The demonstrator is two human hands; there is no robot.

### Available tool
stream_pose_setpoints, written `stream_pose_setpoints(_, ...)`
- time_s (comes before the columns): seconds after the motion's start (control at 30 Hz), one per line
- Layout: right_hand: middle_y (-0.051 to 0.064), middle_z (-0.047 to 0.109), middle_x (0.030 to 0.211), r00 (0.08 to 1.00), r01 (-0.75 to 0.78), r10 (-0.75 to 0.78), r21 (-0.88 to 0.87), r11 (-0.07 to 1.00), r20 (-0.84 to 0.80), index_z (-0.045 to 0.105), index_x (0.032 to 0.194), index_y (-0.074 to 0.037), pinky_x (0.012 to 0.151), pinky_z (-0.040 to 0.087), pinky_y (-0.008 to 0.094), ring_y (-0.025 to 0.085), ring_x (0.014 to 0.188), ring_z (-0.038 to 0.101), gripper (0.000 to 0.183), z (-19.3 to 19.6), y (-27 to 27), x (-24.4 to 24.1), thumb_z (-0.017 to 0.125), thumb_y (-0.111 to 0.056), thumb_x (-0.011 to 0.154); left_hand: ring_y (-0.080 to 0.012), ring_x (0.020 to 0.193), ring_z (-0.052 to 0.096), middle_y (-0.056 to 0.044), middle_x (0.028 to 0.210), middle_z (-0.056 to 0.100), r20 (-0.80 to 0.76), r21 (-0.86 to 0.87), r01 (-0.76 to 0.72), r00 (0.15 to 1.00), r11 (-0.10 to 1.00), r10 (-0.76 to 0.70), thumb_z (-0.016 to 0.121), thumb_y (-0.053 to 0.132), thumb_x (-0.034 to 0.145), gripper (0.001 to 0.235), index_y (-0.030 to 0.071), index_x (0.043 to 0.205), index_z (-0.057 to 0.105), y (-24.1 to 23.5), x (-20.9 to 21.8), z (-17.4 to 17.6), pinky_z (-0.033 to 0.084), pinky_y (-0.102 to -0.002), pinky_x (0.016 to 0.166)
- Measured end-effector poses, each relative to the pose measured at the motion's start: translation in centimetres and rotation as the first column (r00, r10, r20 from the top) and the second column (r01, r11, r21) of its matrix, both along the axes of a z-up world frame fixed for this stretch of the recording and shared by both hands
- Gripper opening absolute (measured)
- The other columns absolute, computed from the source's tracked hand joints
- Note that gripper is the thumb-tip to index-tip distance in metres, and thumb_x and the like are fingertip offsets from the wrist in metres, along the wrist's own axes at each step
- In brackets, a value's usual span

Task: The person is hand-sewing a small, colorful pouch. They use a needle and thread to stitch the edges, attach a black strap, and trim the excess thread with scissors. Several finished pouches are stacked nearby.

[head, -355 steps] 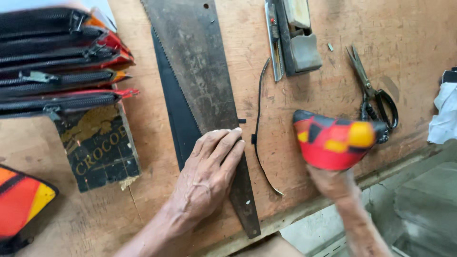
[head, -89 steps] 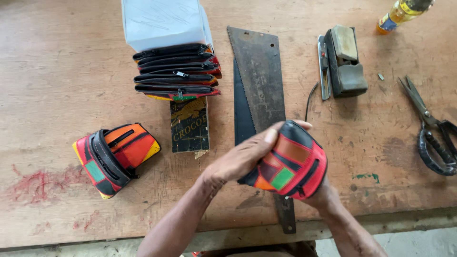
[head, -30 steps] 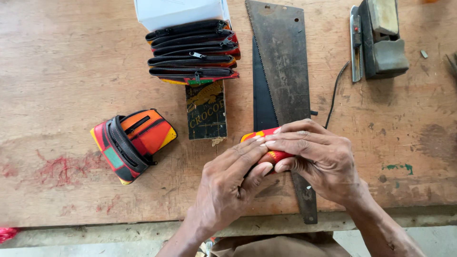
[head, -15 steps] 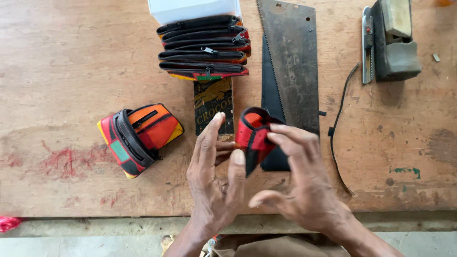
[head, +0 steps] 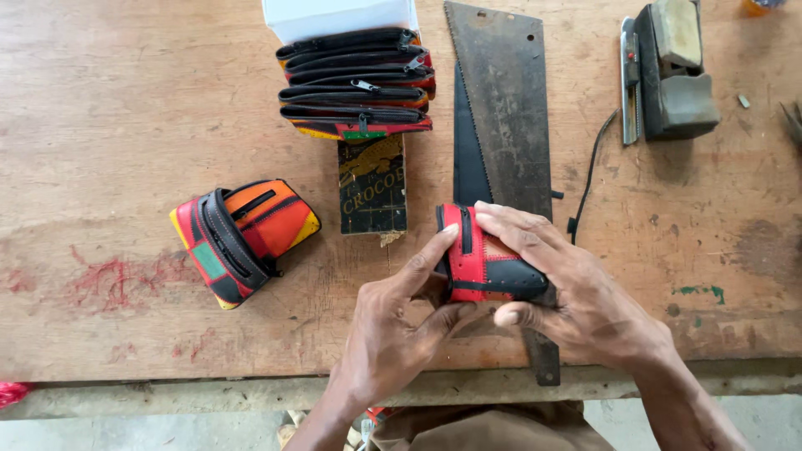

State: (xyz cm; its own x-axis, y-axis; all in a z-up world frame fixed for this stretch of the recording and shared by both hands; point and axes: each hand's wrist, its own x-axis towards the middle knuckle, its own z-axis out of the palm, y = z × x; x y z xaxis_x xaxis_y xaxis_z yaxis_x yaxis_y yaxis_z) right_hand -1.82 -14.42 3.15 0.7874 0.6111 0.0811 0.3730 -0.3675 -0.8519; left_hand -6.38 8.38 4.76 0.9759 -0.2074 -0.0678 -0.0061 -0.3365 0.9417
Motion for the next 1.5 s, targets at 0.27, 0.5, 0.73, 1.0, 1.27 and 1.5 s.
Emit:
stream_pose_setpoints(0.27,0.018,0.045,0.163,0.997,0.001,0.006,0.094,0.996,-0.071,0.043,0.155,-0.005,0.124,0.033,0.044,0.033,0.154,0.042,0.084,-0.5,-1.7,-0.7,0.062,-0.057,0.092,-0.0245,0.064,0.065,-0.017,0.082,0.073,-0.231,0.092,0.092,0.97,0.992,-0.068,0.083,0.025,0.084,0.077,0.013,0.153,0.052,-1.1,1.1,0.5,0.057,-0.034,0.067)
stream_pose_setpoints(0.5,0.021,0.054,0.158,0.996,0.037,-0.021,0.176,0.984,-0.091,0.055,0.147,-0.003,0.12,0.042,0.041,0.033,0.148,0.053,0.072,-0.8,-2.9,-0.2,0.07,-0.046,0.092,-0.0211,0.064,0.066,-0.015,0.08,0.068,0.172,0.061,0.13,0.975,0.99,-0.139,0.079,0.024,0.09,0.061,0.005,0.144,0.057,-1.6,1.6,-0.7,0.054,-0.033,0.063)
stream_pose_setpoints(0.73,0.019,0.067,0.14,0.984,0.163,-0.146,0.176,0.971,-0.104,0.065,0.133,-0.001,0.109,0.052,0.037,0.03,0.132,0.068,0.054,-0.5,-2.8,-0.1,0.074,-0.03,0.089,-0.021,0.066,0.066,-0.01,0.082,0.068,0.346,0.088,0.094,0.931,0.992,-0.119,0.081,0.019,0.093,0.053,0.004,0.14,0.06,-2.4,1.9,-2.0,0.052,-0.035,0.064)
stream_pose_setpoints(1.0,0.015,0.077,0.121,0.971,0.231,-0.237,0.175,0.957,0.015,0.071,0.118,-0.002,0.109,0.057,0.039,0.028,0.122,0.075,0.03,-0.5,-1.5,-0.3,0.072,-0.017,0.092,-0.0249,0.07,0.067,-0.011,0.087,0.07,0.489,0.08,0.074,0.866,0.994,-0.104,0.076,0.007,0.097,0.032,0.001,0.125,0.063,-2.8,2.5,-2.4,0.052,-0.036,0.065)
stream_pose_setpoints(1.27,0.015,0.053,0.147,0.973,0.214,-0.166,0.359,0.908,-0.161,0.053,0.138,0.0,0.118,0.043,0.041,0.024,0.14,0.052,0.064,-1.5,-0.5,0.3,0.078,-0.033,0.09,-0.0268,0.083,0.073,-0.013,0.097,0.073,0.371,-0.002,-0.039,0.928,0.999,0.037,0.076,0.003,0.092,0.03,0.004,0.12,0.065,-2.4,3.2,-1.7,0.058,-0.035,0.077)
stream_pose_setpoints(1.5,0.017,0.052,0.151,0.644,0.579,0.209,0.647,0.496,-0.736,0.034,0.157,0.002,0.113,0.044,0.039,0.025,0.137,0.053,0.091,-3.6,-2.6,-0.8,0.081,-0.034,0.087,-0.0214,0.097,0.074,-0.009,0.105,0.08,0.219,-0.123,0.249,0.951,0.961,-0.218,0.073,0.0,0.092,0.03,0.011,0.12,0.067,-0.9,1.2,-2.7,0.054,-0.042,0.097)
